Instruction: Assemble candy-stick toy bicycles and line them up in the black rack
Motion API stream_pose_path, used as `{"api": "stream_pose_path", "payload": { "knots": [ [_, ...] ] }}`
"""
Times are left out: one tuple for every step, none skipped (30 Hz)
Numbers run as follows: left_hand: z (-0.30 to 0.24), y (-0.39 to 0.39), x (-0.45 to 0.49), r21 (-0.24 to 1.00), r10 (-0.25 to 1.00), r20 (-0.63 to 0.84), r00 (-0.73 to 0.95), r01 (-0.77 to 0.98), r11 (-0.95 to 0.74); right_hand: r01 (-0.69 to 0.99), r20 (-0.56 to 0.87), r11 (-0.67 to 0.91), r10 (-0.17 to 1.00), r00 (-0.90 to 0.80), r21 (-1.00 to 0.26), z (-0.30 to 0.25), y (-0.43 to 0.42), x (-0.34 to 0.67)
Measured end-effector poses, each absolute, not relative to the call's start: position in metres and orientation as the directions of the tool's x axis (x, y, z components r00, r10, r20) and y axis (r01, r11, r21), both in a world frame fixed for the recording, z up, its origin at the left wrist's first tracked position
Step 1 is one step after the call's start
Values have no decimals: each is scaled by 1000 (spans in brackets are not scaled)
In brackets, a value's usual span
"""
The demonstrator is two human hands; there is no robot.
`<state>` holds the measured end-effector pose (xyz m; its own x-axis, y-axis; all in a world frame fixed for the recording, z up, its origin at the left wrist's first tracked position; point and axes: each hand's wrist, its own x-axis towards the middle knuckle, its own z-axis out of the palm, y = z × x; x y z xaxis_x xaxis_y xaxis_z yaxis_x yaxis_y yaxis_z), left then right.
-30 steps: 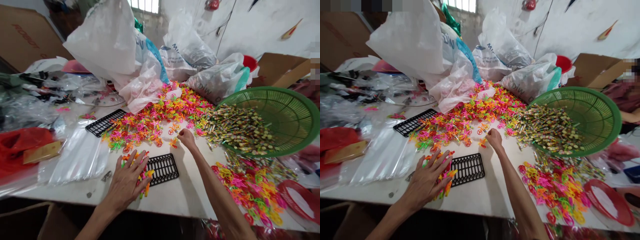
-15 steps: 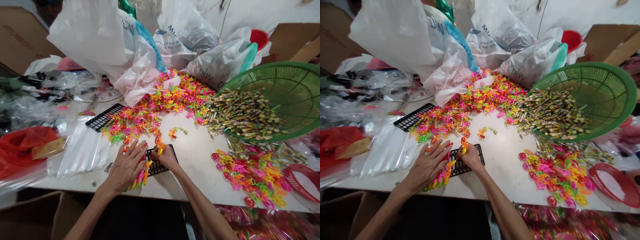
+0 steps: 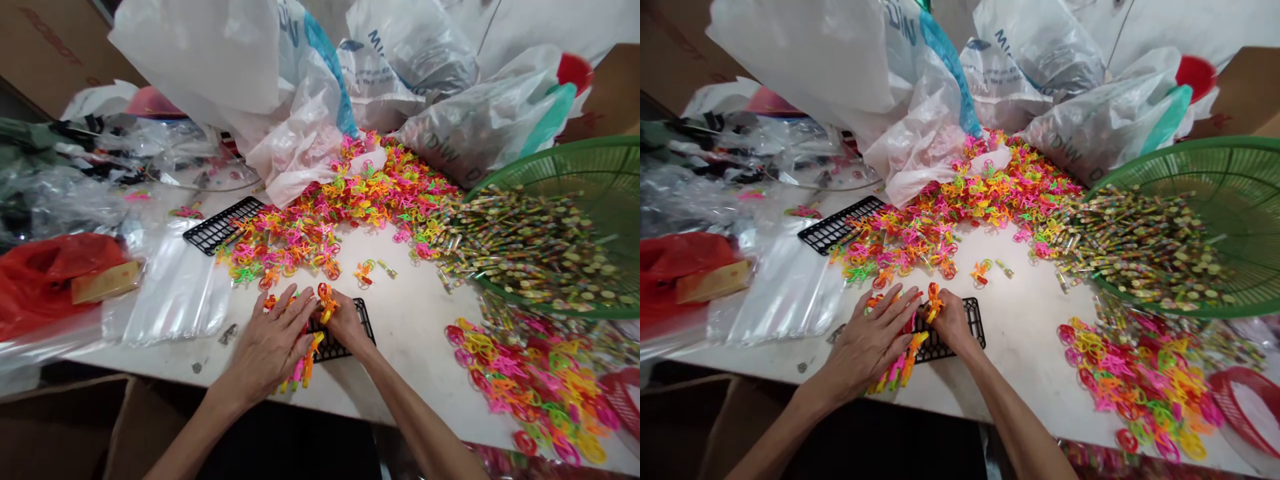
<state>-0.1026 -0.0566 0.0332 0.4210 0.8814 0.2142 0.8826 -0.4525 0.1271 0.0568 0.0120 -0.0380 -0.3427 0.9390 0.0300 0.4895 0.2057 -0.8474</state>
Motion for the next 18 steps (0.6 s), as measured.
{"api": "stream_pose_path", "payload": {
  "knots": [
    [33, -57, -103, 135, 881, 218, 420, 881, -453, 486, 16, 184, 944, -328, -854, -38, 11, 56],
    [33, -57, -103, 143, 880, 225, 418, 880, -454, 485, -3, 158, 949, -314, -860, -39, 10, 56],
    [33, -57, -103, 148, 879, 231, 416, 878, -455, 481, -25, 129, 953, -301, -867, -38, 10, 55],
    [33, -57, -103, 152, 879, 236, 414, 878, -454, 466, -43, 100, 957, -287, -879, -38, 10, 55],
    [32, -57, -103, 154, 880, 237, 412, 878, -453, 437, -62, 68, 959, -276, -897, -37, 10, 55],
    [31, -57, -103, 155, 880, 236, 412, 878, -453, 393, -84, 30, 960, -269, -919, -36, 11, 55],
    [30, -57, -104, 155, 880, 232, 415, 877, -455, 342, -110, -14, 958, -263, -940, -34, 12, 57],
    [30, -56, -105, 155, 879, 227, 420, 875, -459, 297, -133, -52, 956, -260, -953, -31, 13, 59],
    [29, -56, -106, 156, 877, 223, 426, 872, -464, 274, -144, -72, 956, -254, -959, -28, 14, 62],
    [29, -56, -107, 159, 874, 224, 430, 869, -468, 277, -139, -70, 961, -239, -958, -24, 13, 65],
    [31, -56, -107, 163, 873, 232, 430, 867, -470, 304, -114, -45, 971, -212, -952, -18, 12, 69],
    [33, -56, -106, 170, 873, 252, 417, 870, -464, 347, -65, -1, 983, -174, -938, -12, 9, 73],
    [36, -58, -104, 180, 875, 284, 392, 874, -450, 394, 5, 58, 991, -134, -917, -5, 4, 76],
    [41, -60, -101, 202, 875, 331, 353, 879, -431, 438, 85, 122, 991, -101, -891, 2, -3, 78],
    [47, -62, -97, 241, 871, 385, 304, 878, -413, 471, 165, 184, 983, -81, -863, 9, -11, 79],
    [53, -66, -92, 298, 863, 434, 259, 863, -408, 489, 240, 244, 968, -73, -837, 17, -21, 79],
    [59, -70, -87, 375, 853, 470, 225, 824, -424, 494, 305, 298, 950, -70, -817, 23, -31, 79],
    [65, -74, -82, 465, 847, 490, 207, 760, -455, 482, 347, 336, 935, -68, -810, 29, -42, 79]
  ]
}}
